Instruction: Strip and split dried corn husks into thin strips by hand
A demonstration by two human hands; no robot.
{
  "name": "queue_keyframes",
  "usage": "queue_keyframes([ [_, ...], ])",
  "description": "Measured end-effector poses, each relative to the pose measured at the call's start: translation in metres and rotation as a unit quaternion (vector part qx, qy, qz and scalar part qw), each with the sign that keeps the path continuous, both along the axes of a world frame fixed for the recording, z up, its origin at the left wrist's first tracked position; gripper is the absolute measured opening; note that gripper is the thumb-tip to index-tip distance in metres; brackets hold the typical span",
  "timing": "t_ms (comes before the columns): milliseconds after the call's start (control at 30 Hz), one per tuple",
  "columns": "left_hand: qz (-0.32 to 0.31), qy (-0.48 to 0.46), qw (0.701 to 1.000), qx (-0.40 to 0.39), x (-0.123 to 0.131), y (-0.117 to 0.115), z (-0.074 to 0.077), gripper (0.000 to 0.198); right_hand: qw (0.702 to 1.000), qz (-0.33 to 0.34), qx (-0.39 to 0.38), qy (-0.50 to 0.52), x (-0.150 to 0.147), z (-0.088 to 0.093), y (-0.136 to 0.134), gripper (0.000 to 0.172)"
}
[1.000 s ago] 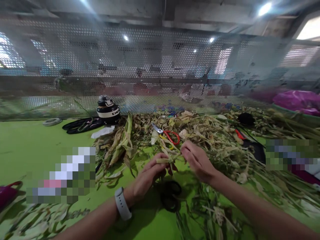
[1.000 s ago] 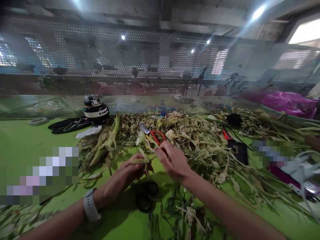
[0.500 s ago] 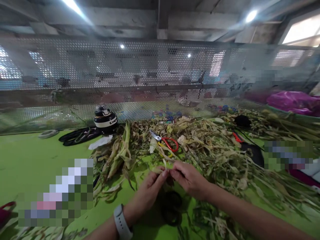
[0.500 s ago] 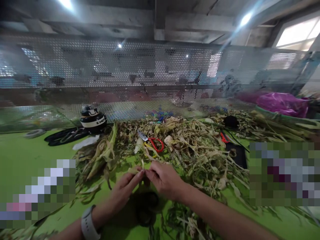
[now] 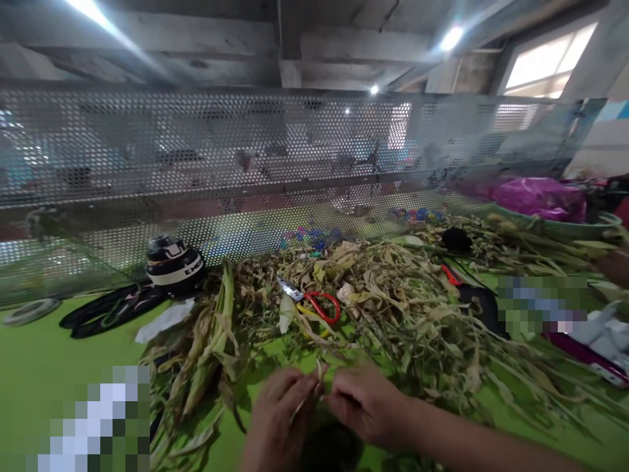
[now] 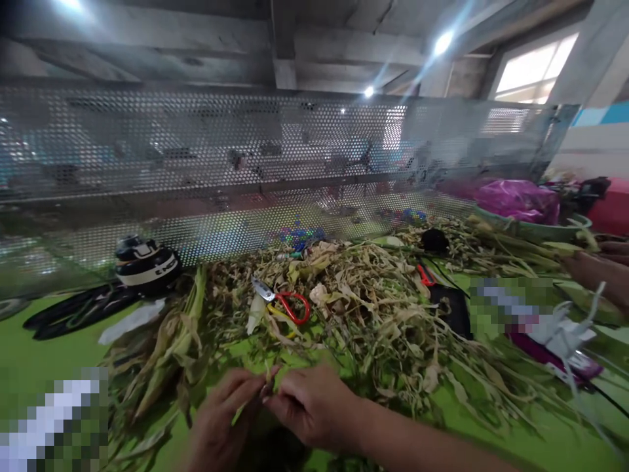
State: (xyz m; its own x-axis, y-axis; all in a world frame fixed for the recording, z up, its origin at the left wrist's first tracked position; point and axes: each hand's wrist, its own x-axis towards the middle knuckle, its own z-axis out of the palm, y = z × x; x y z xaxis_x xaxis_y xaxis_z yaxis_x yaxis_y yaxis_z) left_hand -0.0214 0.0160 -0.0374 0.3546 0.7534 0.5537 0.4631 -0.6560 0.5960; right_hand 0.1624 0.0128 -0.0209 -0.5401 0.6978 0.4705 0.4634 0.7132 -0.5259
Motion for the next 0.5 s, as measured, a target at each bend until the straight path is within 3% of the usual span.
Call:
queue_keyframes([
  [133,-0.078,-0.037,0.996,-0.037,-0.0007,-0.0023,0.0001,0.031,0.997,0.0,0.042,-0.058,0.0018,-0.0034,0.0002,0.028],
  [367,-0.114,-0.081,0.989,-0.047,0.0033,0.0012,0.0078,0.035,0.996,-0.001,0.048,-0.069,0.007,-0.0091,0.0044,0.031],
  [500,-0.087,-0.09,0.988,-0.085,0.0029,0.0003,0.0063,0.026,0.996,-0.006,0.035,-0.081,0.0096,-0.0107,0.0051,0.034],
])
